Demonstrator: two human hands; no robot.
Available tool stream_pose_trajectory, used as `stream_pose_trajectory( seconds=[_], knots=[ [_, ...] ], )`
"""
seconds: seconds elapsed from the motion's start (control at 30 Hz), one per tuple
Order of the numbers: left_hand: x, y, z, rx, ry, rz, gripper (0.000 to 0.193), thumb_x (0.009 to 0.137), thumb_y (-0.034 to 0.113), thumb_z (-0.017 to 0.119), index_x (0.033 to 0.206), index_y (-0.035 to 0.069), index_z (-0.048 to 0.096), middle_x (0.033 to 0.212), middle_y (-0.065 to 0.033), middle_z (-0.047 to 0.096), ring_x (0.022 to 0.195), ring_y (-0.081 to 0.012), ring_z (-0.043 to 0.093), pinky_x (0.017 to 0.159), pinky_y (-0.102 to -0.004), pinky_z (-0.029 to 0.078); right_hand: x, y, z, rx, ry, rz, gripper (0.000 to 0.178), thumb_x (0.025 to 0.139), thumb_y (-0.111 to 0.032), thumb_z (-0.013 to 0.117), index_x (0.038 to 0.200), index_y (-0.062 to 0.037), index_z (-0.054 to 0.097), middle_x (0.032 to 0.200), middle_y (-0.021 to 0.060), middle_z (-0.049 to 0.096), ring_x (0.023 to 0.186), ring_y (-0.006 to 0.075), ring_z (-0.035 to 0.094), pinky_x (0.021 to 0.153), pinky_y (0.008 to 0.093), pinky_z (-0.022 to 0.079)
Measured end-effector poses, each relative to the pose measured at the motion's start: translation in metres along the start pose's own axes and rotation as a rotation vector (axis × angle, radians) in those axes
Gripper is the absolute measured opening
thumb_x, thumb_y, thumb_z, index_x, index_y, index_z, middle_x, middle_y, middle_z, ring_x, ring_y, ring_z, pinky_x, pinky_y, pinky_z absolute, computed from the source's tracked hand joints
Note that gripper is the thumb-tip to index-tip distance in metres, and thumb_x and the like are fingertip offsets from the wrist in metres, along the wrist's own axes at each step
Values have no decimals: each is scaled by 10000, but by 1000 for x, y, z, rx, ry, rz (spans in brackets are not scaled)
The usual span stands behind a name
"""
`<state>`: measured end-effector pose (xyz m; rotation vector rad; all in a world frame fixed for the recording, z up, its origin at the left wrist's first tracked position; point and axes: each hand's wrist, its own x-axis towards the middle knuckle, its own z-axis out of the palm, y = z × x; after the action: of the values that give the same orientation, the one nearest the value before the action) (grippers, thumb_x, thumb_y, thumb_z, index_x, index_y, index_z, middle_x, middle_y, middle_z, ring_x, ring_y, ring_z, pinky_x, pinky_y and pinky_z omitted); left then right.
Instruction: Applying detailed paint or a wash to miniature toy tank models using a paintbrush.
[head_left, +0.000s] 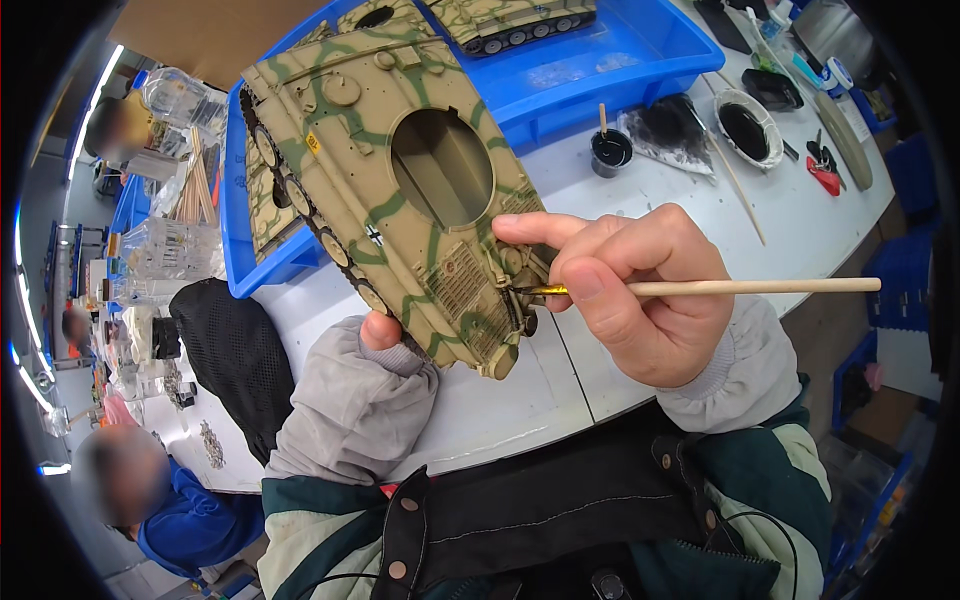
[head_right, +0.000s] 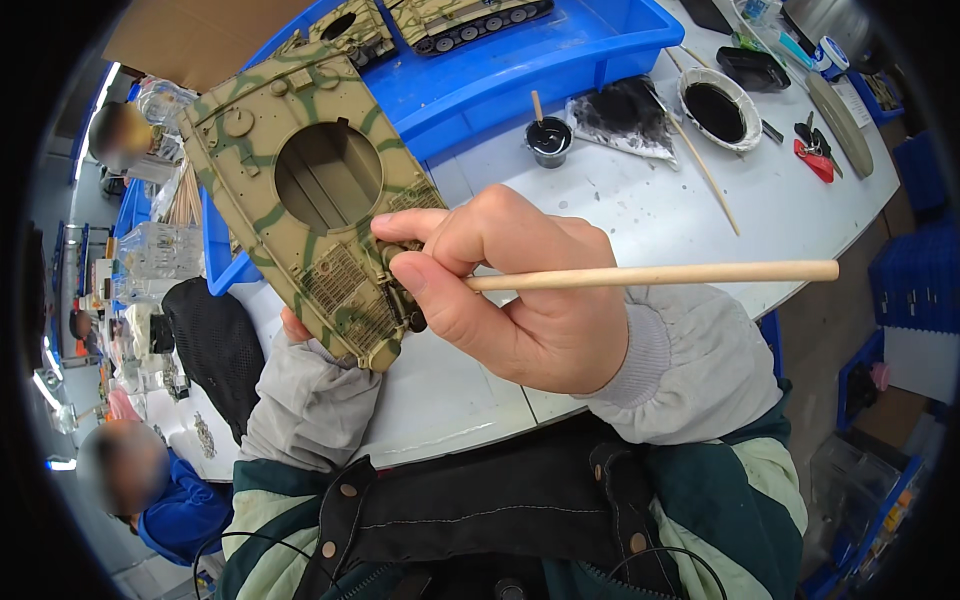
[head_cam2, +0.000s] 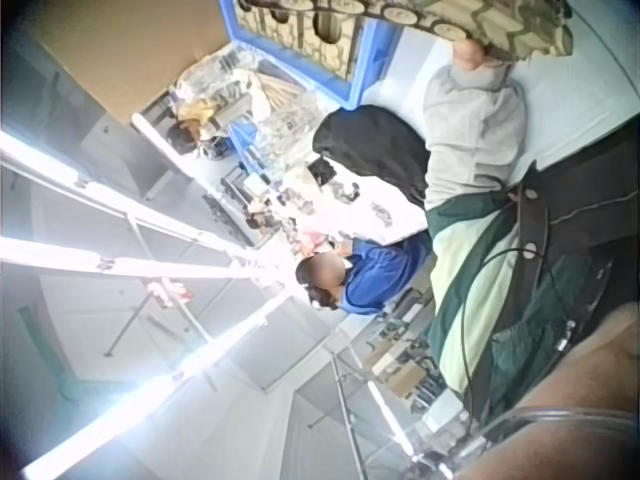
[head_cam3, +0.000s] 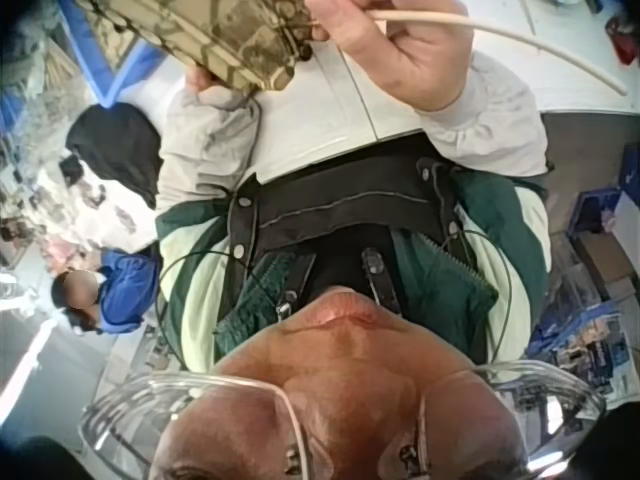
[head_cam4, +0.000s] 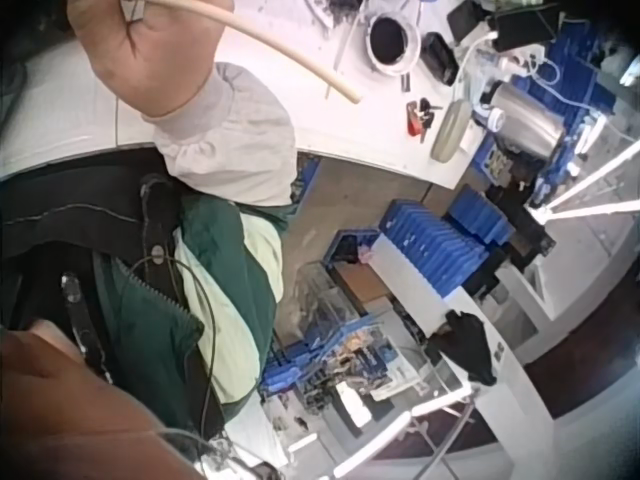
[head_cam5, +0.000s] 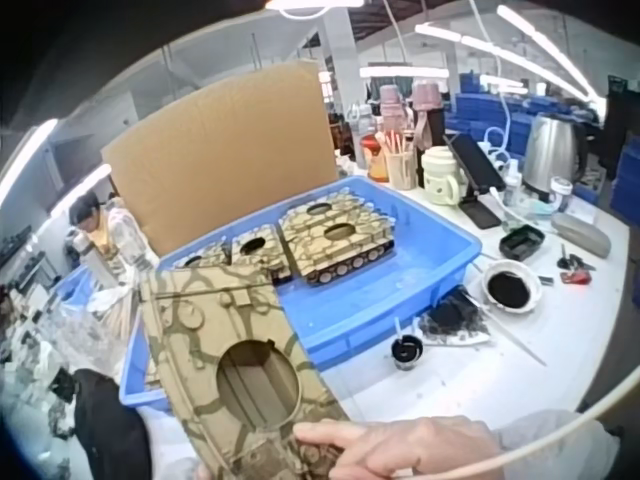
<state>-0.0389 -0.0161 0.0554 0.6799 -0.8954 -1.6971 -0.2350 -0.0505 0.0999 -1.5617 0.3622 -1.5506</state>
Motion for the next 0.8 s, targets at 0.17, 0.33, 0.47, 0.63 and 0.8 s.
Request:
stream_pose_trajectory(
  seconds=[0.17,0.33,0.47,0.63,0.8],
  knots=[
    [-2,0,-2,-2,8,18,914,681,650,648,1356,105,360,1319,-128,449,1196,-271,457,1000,-421,397,2,-1,-3,-12,-30,-1,117,851,10,580,774,8,492,619,15,486,587,93,588,797,404,548],
    [-4,-2,-3,-20,53,18,913,670,653,657,1343,101,382,1309,-128,460,1186,-267,465,990,-421,405,0,-1,-5,43,-58,49,125,851,7,579,768,9,485,622,18,495,598,96,597,804,398,547],
    [4,-12,-16,-271,-225,122,893,677,658,647,1333,104,401,1303,-122,469,1177,-257,470,982,-421,407,2,-3,-8,-4,-88,41,84,881,-5,519,842,-7,444,639,55,525,607,108,577,862,473,491],
    [12,-15,-17,-383,-357,158,890,680,657,644,1334,105,399,1304,-120,468,1178,-256,469,983,-420,406,4,-4,-12,-48,-203,43,56,913,-13,456,927,-24,403,664,93,555,616,119,558,918,553,435],
    [14,-14,-12,-392,-390,159,888,684,657,642,1335,105,398,1305,-118,467,1178,-255,469,984,-420,405,4,-4,-13,-87,-231,38,59,916,-18,456,938,-23,401,678,89,559,628,123,568,922,544,436]
  ],
)
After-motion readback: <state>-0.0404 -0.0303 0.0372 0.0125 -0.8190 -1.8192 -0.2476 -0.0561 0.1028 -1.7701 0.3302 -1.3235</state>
